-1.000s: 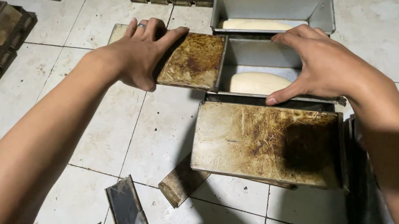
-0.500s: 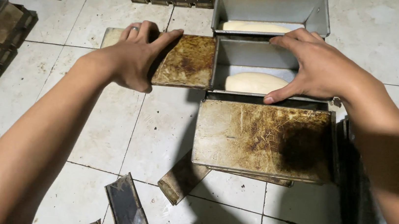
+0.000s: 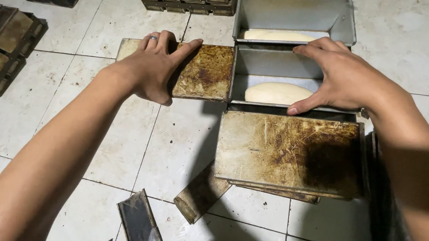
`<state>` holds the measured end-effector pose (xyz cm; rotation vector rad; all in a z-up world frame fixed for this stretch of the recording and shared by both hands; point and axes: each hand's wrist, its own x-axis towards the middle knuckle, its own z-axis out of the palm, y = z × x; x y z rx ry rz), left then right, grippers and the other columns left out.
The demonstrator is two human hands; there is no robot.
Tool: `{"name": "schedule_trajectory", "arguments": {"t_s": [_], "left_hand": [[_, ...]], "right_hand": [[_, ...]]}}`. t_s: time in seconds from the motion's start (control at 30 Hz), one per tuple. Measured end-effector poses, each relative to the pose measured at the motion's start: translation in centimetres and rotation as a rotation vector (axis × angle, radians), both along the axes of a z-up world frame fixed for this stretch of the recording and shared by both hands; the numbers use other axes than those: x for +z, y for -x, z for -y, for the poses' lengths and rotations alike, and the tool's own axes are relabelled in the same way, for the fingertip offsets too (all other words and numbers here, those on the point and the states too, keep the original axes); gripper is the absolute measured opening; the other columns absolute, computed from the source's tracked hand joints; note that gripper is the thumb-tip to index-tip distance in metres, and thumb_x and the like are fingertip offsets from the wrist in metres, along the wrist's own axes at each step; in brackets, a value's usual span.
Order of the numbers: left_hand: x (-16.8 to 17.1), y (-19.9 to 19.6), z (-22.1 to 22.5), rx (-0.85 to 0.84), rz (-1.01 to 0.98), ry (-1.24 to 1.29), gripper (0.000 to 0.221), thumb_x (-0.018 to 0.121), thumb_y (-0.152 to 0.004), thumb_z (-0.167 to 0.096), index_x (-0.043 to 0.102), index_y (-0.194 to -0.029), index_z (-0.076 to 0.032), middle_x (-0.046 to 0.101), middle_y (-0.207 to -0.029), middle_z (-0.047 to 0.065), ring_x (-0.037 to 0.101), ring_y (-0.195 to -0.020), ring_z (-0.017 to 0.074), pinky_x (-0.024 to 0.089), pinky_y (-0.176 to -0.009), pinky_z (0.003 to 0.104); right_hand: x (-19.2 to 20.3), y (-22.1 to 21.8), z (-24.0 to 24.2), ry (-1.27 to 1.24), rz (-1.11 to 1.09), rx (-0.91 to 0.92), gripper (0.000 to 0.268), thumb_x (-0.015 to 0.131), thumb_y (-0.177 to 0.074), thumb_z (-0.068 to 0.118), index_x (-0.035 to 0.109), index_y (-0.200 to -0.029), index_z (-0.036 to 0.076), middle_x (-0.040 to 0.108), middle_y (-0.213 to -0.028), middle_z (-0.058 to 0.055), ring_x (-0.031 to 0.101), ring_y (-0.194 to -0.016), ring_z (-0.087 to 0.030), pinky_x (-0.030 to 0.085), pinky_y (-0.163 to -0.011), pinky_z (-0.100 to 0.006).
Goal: Organize and place lids on metal bread tins containing dough.
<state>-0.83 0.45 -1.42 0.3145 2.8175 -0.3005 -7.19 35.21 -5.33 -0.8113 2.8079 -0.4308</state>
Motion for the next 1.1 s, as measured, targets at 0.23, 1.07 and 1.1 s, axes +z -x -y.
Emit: {"name": "schedule_trajectory", "arguments": {"t_s": [0.23, 1.07, 1.1], "left_hand": [[1.3, -1.1, -1.0, 0.01, 0.048, -0.015, 0.144, 0.087, -0.05, -0.008, 0.006, -0.167, -0.031, 0.025, -0.15, 0.034, 0.034, -0.127, 0.0569, 0.036, -0.107, 0.062], [-0.5, -2.0, -2.0, 0.026, -0.017, -0.104, 0.145, 0.096, -0.051, -0.035, 0.007, -0.165, -0.047, 0.021, -0.157, 0.032, 0.03, -0.128, 0.0581, 0.039, -0.1, 0.067], [-0.6, -1.3, -2.0, -0.005, -0.035, -0.1, 0.151, 0.1, -0.045, -0.039, 0.007, -0.164, -0.049, 0.023, -0.158, 0.032, 0.031, -0.133, 0.0552, 0.032, -0.108, 0.065]], "right_hand": [[0.3, -0.2, 0.3, 0.009, 0.022, -0.006, 0.138, 0.103, -0.035, 0.047, 0.045, -0.154, 0.011, 0.047, -0.152, -0.011, 0.049, -0.132, -0.038, 0.046, -0.106, -0.06], [1.6, -0.5, 1.5, -0.125, 0.089, -0.027, 0.139, 0.097, -0.04, 0.056, 0.037, -0.16, 0.023, 0.044, -0.153, -0.008, 0.04, -0.14, -0.036, 0.04, -0.113, -0.063], [1.7, -0.4, 1.4, -0.105, 0.093, 0.002, 0.135, 0.094, -0.043, 0.059, 0.038, -0.159, 0.021, 0.043, -0.155, -0.01, 0.04, -0.141, -0.037, 0.038, -0.114, -0.064]]}}
